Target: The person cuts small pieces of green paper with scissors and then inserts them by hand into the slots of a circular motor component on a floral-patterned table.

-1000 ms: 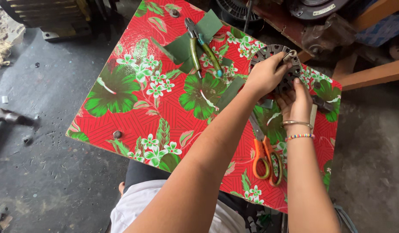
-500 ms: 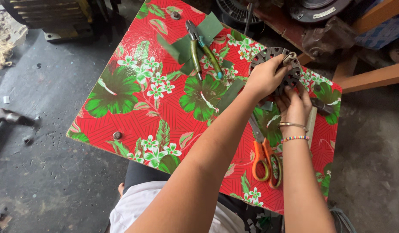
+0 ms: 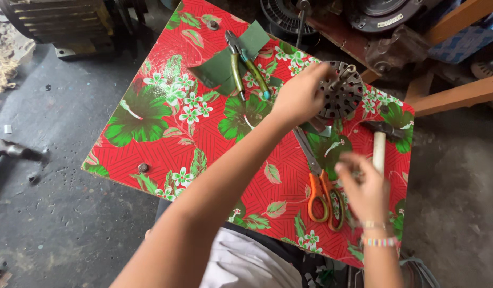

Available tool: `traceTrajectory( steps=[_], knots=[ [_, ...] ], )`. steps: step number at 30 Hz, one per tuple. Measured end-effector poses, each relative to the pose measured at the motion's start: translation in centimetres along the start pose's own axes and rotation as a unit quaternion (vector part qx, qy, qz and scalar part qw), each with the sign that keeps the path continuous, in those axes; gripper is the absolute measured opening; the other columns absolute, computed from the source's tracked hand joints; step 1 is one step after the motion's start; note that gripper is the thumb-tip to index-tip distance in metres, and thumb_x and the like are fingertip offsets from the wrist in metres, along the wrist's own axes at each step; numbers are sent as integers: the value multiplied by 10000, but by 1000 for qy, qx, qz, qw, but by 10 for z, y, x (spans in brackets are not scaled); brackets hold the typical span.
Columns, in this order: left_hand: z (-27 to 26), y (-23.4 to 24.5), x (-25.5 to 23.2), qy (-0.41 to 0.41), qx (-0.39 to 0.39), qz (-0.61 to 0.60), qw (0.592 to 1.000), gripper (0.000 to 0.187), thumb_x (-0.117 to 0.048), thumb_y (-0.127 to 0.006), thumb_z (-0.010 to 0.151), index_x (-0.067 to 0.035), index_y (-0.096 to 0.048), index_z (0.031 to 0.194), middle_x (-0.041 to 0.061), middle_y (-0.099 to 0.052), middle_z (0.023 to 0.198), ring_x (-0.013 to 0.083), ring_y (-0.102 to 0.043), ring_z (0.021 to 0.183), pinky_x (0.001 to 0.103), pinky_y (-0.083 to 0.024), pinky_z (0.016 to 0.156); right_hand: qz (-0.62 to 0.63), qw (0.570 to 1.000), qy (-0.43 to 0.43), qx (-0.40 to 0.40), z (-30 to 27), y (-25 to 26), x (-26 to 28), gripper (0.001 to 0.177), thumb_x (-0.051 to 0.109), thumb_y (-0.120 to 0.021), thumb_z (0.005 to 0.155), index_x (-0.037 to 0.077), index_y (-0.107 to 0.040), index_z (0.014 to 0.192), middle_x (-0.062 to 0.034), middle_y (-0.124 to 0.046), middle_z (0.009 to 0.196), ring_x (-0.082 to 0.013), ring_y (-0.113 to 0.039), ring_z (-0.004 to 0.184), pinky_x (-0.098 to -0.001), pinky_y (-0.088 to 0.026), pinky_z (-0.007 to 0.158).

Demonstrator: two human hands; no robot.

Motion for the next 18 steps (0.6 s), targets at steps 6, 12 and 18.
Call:
traceTrajectory(
  steps=[6, 12, 18],
  knots=[
    [-55, 9, -1, -79, 76, 162, 981, 251, -164, -657, 826, -115, -631, 1072, 94, -627, 1043, 299, -613, 1006, 444, -430, 903, -91, 993, 30, 69, -40, -6, 20, 389, 299, -805, 803, 93, -729, 1124, -69, -746, 896, -157, -746, 724, -323, -628, 654],
    [-69, 12, 0, -98, 62, 156, 981, 267, -195, -639, 833, -94, -618, 1080, 66, -648, 1037, 284, -615, 1086, 459, -433, 1012, -197, 978, 59, 28, -52, -2, 57, 450, 360, -848, 733, 123, -735, 1099, -67, -734, 946, -202, -724, 754, -362, -580, 623],
    [-68, 12, -5, -103, 69, 143, 982, 404, -232, -742, 707, -94, -619, 1066, 92, -663, 1035, 311, -607, 1058, 455, -436, 917, -193, 978, 23, 79, -58, -18, 51, 504, 379, -846, 723, 188, -707, 1169, -32, -759, 797, -188, -761, 713, -355, -598, 667]
  ],
)
Point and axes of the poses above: each hand's wrist, its own z-axis towards the middle knuckle, its own y-axis out of the back of the hand, x = y × z, the point moved 10 cm from there along z, towards the middle knuckle
